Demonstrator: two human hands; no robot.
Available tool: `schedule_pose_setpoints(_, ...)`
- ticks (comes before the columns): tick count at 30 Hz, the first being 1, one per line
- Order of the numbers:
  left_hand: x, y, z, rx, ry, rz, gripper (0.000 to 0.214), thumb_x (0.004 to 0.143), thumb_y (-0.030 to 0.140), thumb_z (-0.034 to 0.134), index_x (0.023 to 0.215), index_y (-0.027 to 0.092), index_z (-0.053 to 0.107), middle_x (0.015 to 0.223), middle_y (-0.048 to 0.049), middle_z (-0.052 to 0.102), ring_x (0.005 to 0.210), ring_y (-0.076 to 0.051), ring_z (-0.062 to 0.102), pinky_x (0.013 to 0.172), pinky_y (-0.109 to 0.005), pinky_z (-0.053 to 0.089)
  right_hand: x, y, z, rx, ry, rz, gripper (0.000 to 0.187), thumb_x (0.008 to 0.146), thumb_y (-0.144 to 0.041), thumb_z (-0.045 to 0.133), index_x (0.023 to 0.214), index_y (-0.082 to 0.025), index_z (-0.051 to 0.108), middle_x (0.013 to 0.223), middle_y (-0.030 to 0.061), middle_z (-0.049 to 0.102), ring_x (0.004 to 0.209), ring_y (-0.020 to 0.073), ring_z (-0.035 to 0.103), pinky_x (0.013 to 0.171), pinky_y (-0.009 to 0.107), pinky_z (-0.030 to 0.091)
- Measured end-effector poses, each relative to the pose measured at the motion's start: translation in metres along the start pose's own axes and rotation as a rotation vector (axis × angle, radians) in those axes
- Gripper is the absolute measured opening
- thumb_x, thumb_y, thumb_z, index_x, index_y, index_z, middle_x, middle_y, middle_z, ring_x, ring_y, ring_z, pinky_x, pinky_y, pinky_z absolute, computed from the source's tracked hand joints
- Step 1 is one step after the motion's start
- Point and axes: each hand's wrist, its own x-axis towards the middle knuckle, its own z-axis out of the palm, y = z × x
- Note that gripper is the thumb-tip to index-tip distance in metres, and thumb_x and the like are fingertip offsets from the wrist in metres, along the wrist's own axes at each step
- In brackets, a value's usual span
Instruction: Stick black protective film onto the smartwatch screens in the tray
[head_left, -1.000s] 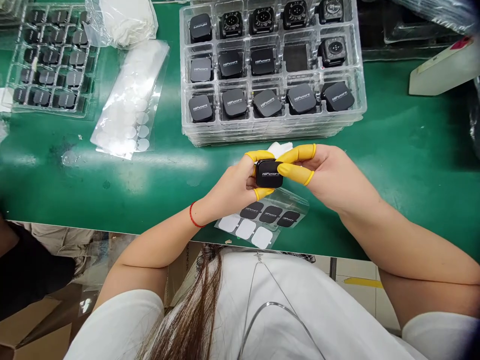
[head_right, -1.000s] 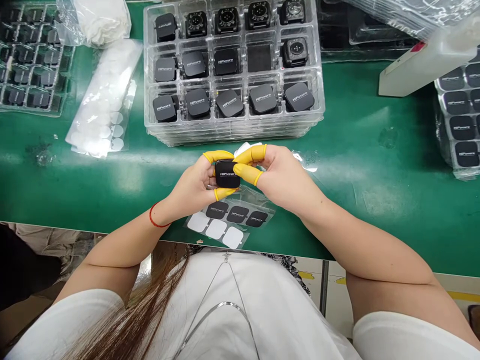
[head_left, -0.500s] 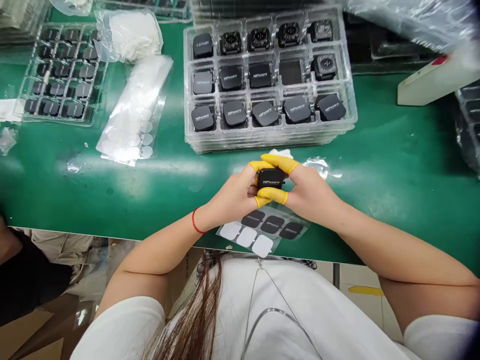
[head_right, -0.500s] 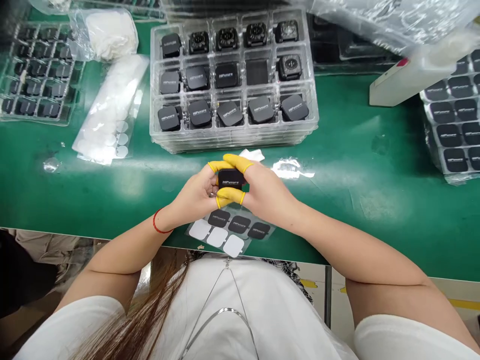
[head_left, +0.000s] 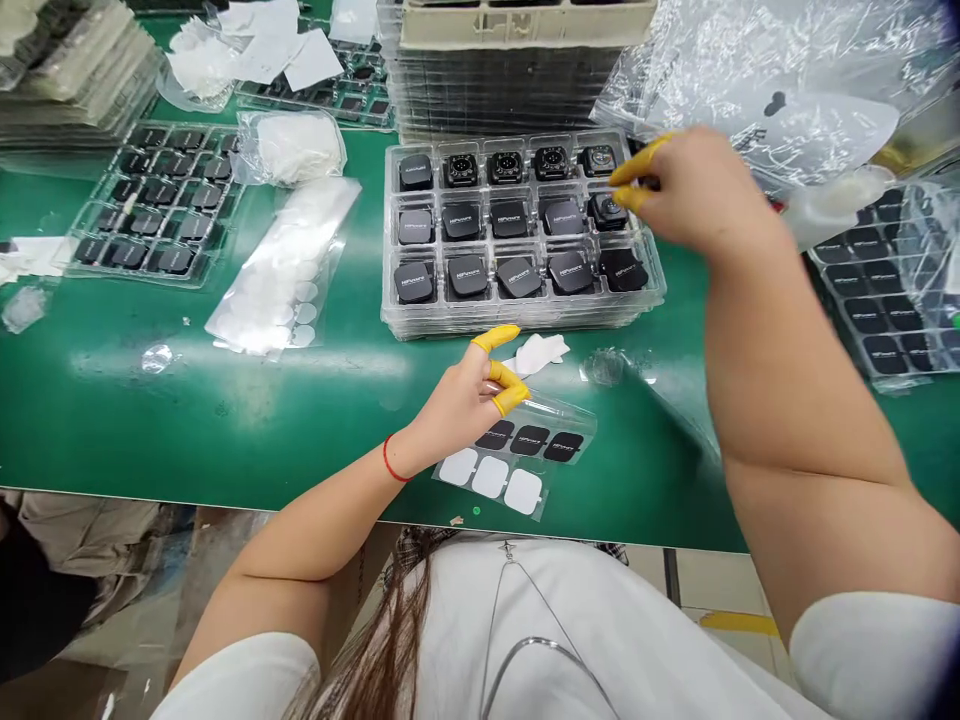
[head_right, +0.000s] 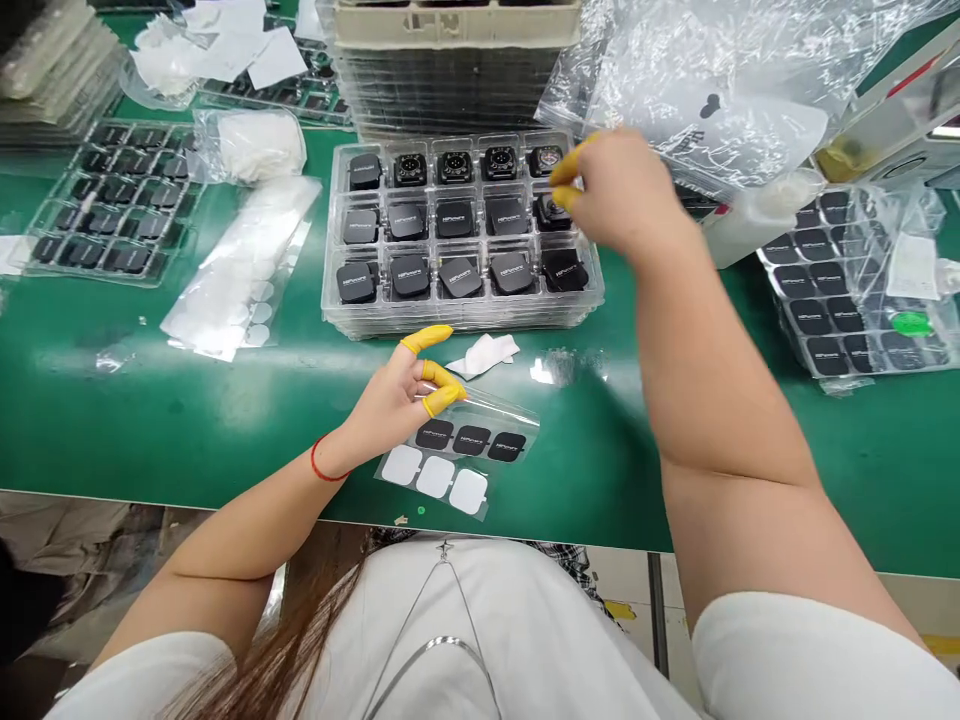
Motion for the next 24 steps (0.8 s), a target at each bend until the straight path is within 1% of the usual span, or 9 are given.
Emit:
schedule_pose_setpoints(4,0.000,-0.002,0.003,0.010,-0.030,0.011,0.055,0.087,0.021,0.061,0.137,0.022,0.038,0.083,0.0013,0.068,0.086,-0.015,0.071,0.075,-0.030,0.053,0.005,0.021,-0.009,-0.054,-0.179,-0.015,0.052,0.066,-0.025,0.084,0.116,-0.015,0.074,0.115,0.0062,0.068,0.115,0.0249,0.060,0.096,0.034,0.042)
schedule_pose_setpoints(6,0.001,-0.004,0.004,0.024,-0.041,0.003,0.053,0.086,0.020,0.061,0.135,0.022,0.040,0.083,0.0012,0.068,0.086,-0.015,0.071,0.075,-0.030,0.053,0.013,0.023,-0.009,-0.117,-0.186,-0.080,0.049,0.063,-0.026,0.085,0.110,-0.016,0.075,0.111,0.0024,0.070,0.123,0.0258,0.055,0.103,0.033,0.037)
schedule_pose_setpoints(10,0.002,-0.008,0.006,0.036,-0.034,-0.005,0.048,0.087,0.022,0.061,0.131,0.021,0.045,0.087,-0.0013,0.070,0.087,-0.016,0.070,0.078,-0.031,0.054,0.015,0.025,-0.004,-0.184,-0.087,-0.148,0.016,0.081,-0.018,0.066,0.093,-0.012,0.073,0.106,0.0044,0.072,0.124,0.0272,0.056,0.106,0.040,0.034)
schedule_pose_setpoints(13,0.004,-0.012,0.008,0.011,-0.031,-0.006,0.045,0.087,0.022,0.060,0.129,0.020,0.046,0.090,-0.0020,0.069,0.086,-0.014,0.070,0.081,-0.031,0.055,-0.007,0.019,-0.003,-0.023,0.117,-0.096,0.025,0.088,-0.008,0.048,0.093,-0.018,0.071,0.106,0.0054,0.071,0.116,0.0232,0.061,0.103,0.039,0.041)
schedule_pose_setpoints(16,0.005,-0.015,0.011,-0.050,-0.042,0.000,0.048,0.088,0.024,0.061,0.133,0.022,0.042,0.092,-0.0015,0.065,0.085,-0.014,0.070,0.084,-0.032,0.056,-0.052,-0.010,0.005,0.418,0.306,-0.078,0.035,0.089,-0.006,0.042,0.102,-0.021,0.071,0.101,0.0057,0.071,0.096,0.0193,0.065,0.087,0.034,0.049)
schedule_pose_setpoints(18,0.005,-0.018,0.014,-0.100,-0.079,0.003,0.066,0.085,0.026,0.066,0.141,0.025,0.032,0.094,-0.0010,0.063,0.083,-0.014,0.070,0.084,-0.033,0.057,-0.088,-0.041,0.018,0.567,0.272,-0.090,0.031,0.087,-0.007,0.045,0.102,-0.017,0.070,0.100,0.0074,0.070,0.091,0.0191,0.064,0.081,0.033,0.048)
schedule_pose_setpoints(21,0.005,-0.024,0.021,-0.157,-0.104,0.012,0.094,0.080,0.030,0.074,0.150,0.032,0.011,0.099,-0.0023,0.062,0.082,-0.016,0.068,0.077,-0.034,0.059,-0.133,-0.084,0.043,0.678,0.014,-0.145,0.021,0.087,-0.013,0.050,0.097,-0.018,0.068,0.081,0.0031,0.068,0.072,0.0176,0.060,0.066,0.031,0.046)
schedule_pose_setpoints(22,0.004,-0.026,0.024,-0.152,-0.091,0.012,0.098,0.080,0.032,0.075,0.151,0.032,0.007,0.102,-0.0037,0.061,0.084,-0.017,0.068,0.076,-0.034,0.059,-0.143,-0.094,0.050,0.678,-0.037,-0.181,0.018,0.089,-0.015,0.050,0.095,-0.019,0.067,0.080,0.0026,0.067,0.072,0.0181,0.060,0.064,0.031,0.045)
schedule_pose_setpoints(24,0.003,-0.029,0.026,-0.111,-0.059,0.022,0.095,0.081,0.034,0.074,0.150,0.032,0.009,0.114,-0.0075,0.060,0.094,-0.019,0.067,0.078,-0.036,0.059,-0.157,-0.106,0.059,0.629,-0.031,-0.252,0.016,0.091,-0.015,0.050,0.089,-0.020,0.066,0.082,0.0034,0.067,0.077,0.0193,0.059,0.066,0.032,0.045)
